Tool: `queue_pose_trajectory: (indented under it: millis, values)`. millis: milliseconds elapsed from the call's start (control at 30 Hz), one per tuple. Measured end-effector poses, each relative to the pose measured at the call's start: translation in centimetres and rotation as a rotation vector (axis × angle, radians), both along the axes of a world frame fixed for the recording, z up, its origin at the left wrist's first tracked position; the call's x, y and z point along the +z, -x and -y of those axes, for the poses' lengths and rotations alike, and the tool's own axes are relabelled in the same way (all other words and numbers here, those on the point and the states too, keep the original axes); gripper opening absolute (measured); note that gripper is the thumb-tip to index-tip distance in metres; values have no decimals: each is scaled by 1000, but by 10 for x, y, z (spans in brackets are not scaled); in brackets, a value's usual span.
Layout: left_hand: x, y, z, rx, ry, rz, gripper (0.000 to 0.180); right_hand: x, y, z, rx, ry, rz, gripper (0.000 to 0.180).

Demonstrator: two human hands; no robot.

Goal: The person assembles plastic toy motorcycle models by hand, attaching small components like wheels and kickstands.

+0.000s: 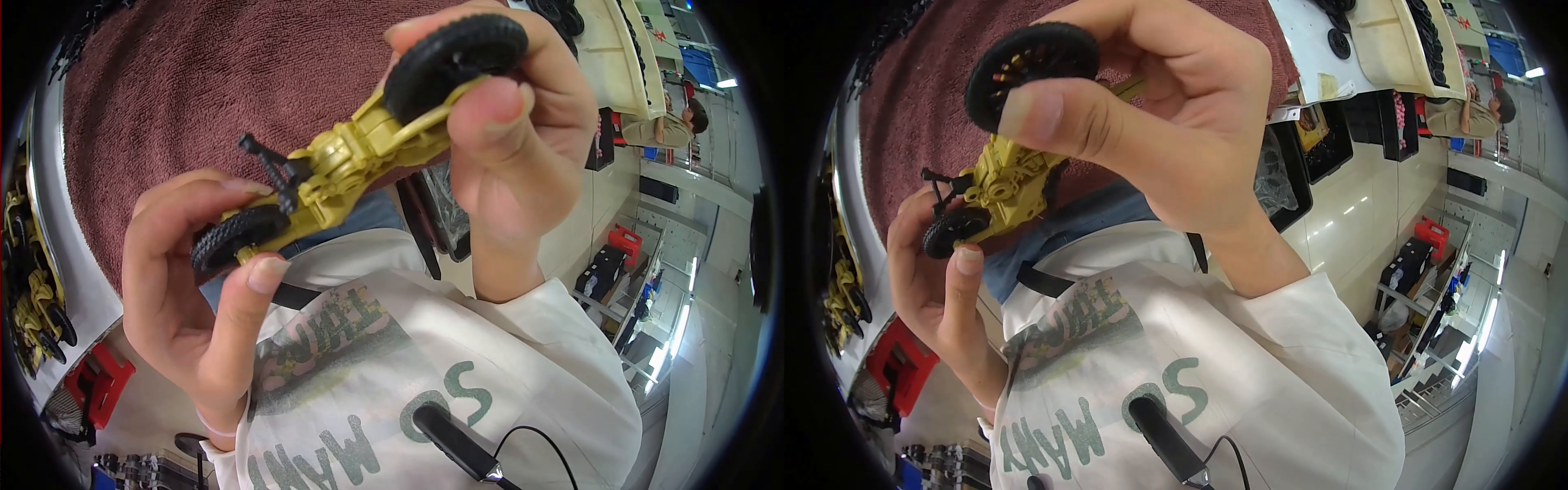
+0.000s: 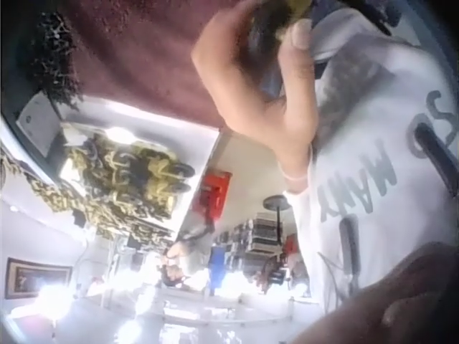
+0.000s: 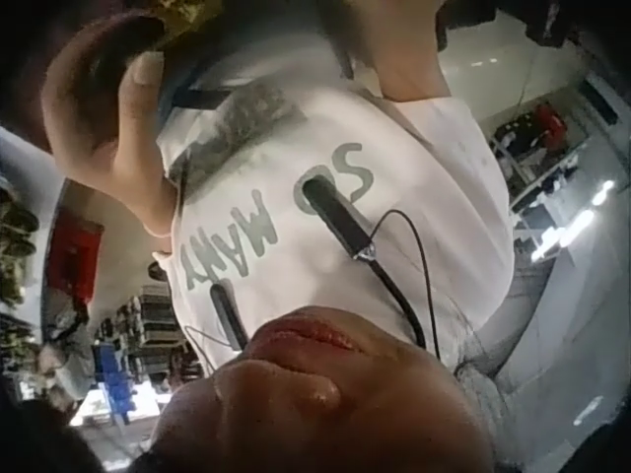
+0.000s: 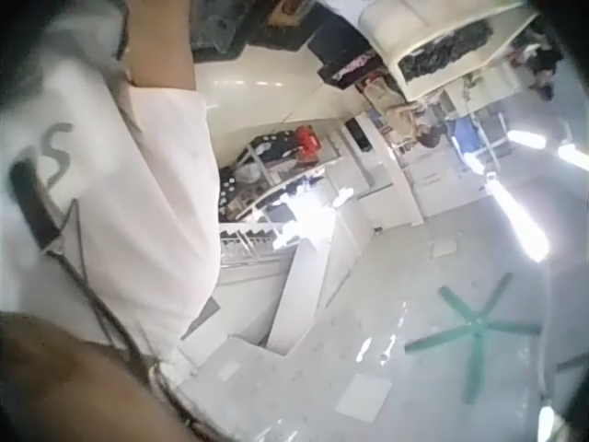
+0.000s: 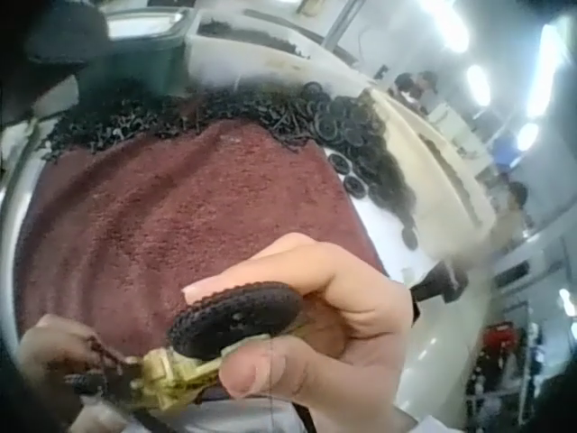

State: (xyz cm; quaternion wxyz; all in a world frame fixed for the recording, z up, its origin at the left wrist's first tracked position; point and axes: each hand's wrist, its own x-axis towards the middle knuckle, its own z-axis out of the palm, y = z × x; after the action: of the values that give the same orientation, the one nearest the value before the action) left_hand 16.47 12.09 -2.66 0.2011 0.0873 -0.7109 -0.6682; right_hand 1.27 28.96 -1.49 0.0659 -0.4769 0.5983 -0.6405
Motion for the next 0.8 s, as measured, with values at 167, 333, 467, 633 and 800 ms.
queue_pose_trajectory:
  millis: [167, 333, 467, 633, 800]
  values:
    - [13, -1, -4, -147, -143, 280, 55, -3, -2, 8, -32, -55, -18, 39]
    - [12, 1, -15, -284, -468, 294, 65, -1, -13, 22, -52, -101, -30, 39]
    - [16, 5, -19, -181, -399, 480, 51, 1, -14, 23, -68, -145, -44, 39]
    - [10, 7, -15, -117, -422, 365, 45, 18, 5, -23, -94, -196, -65, 39]
    - [5, 4, -18, -16, -453, 283, 48, 100, 40, -186, -86, -226, -70, 39]
